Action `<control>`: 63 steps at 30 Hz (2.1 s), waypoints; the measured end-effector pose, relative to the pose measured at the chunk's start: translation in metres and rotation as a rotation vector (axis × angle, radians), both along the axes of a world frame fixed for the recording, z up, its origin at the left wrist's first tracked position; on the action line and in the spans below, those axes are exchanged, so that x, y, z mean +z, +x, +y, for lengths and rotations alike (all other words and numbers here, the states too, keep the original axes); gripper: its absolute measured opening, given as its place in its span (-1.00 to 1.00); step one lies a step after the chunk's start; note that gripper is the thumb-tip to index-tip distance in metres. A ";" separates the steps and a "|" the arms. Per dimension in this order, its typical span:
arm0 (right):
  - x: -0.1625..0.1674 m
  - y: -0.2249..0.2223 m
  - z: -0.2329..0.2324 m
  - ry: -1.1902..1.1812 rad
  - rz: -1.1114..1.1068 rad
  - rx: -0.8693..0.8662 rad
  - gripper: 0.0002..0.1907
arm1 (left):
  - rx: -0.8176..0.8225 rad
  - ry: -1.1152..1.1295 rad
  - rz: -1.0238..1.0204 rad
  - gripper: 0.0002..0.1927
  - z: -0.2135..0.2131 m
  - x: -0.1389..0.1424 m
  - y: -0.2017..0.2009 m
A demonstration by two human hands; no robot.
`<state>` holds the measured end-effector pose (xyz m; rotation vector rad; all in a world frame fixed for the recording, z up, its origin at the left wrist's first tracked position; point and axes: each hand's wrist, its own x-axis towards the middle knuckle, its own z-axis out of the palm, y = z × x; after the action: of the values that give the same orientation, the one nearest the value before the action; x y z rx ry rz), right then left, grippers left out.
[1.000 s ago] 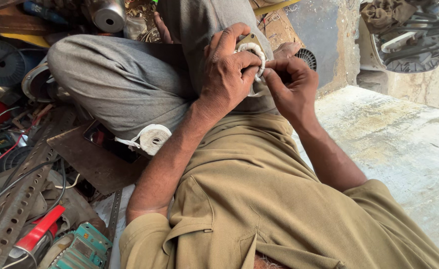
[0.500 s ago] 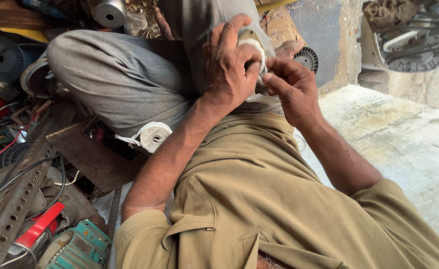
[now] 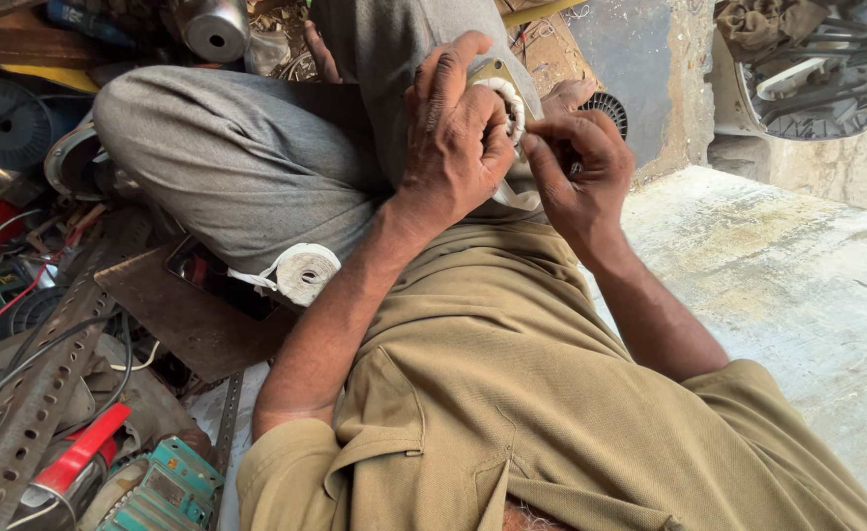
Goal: The person sits cross-legged on the floor and wraps white tape around a motor component. They then use pliers to adjust the component and a screwdriver to tighten or adjust parts inside the motor housing.
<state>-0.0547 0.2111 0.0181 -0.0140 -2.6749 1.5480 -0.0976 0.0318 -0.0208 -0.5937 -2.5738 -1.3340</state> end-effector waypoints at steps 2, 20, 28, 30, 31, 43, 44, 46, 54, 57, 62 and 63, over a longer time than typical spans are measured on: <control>0.000 -0.004 0.000 0.056 0.003 0.014 -0.91 | -0.021 0.041 -0.027 -0.85 -0.004 0.002 0.001; 0.003 0.014 0.018 0.418 0.162 0.392 -0.88 | 0.025 -0.163 0.030 -0.88 -0.030 0.042 -0.013; 0.022 0.008 0.030 -0.535 -0.266 0.274 -0.89 | -0.225 -0.074 -0.246 -0.90 -0.035 0.073 0.014; 0.020 0.001 0.025 -0.890 -0.437 0.177 -0.91 | -0.252 0.059 -0.222 -0.89 -0.035 0.074 0.018; 0.019 -0.002 0.023 -1.011 -0.446 0.167 -0.90 | -0.267 0.126 -0.210 -0.88 -0.034 0.073 0.019; 0.033 -0.013 0.016 0.599 0.142 0.531 -0.66 | -0.241 0.414 -0.296 -0.90 -0.029 0.064 0.019; 0.030 -0.018 0.015 0.637 0.168 0.556 -0.68 | -0.247 0.422 -0.290 -0.90 -0.029 0.065 0.019; 0.026 -0.027 0.016 0.595 0.224 0.594 -0.66 | -0.263 0.435 -0.276 -0.90 -0.028 0.066 0.018; 0.017 -0.047 0.025 0.504 0.358 0.705 -0.73 | -0.222 0.431 -0.291 -0.91 -0.027 0.068 0.017; 0.015 -0.050 0.026 0.476 0.386 0.737 -0.77 | -0.158 0.421 -0.478 -0.93 -0.028 0.067 0.018; 0.015 -0.062 0.028 0.448 0.312 0.889 -0.90 | -0.244 0.351 -0.263 -0.87 -0.031 0.064 0.020; 0.016 -0.065 0.029 0.439 0.291 0.932 -0.92 | -0.241 0.333 -0.237 -0.86 -0.031 0.064 0.020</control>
<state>-0.1195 0.2404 0.0346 1.5076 -2.8058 0.8664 -0.0773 0.0009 0.0427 -0.7384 -2.4233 -1.9694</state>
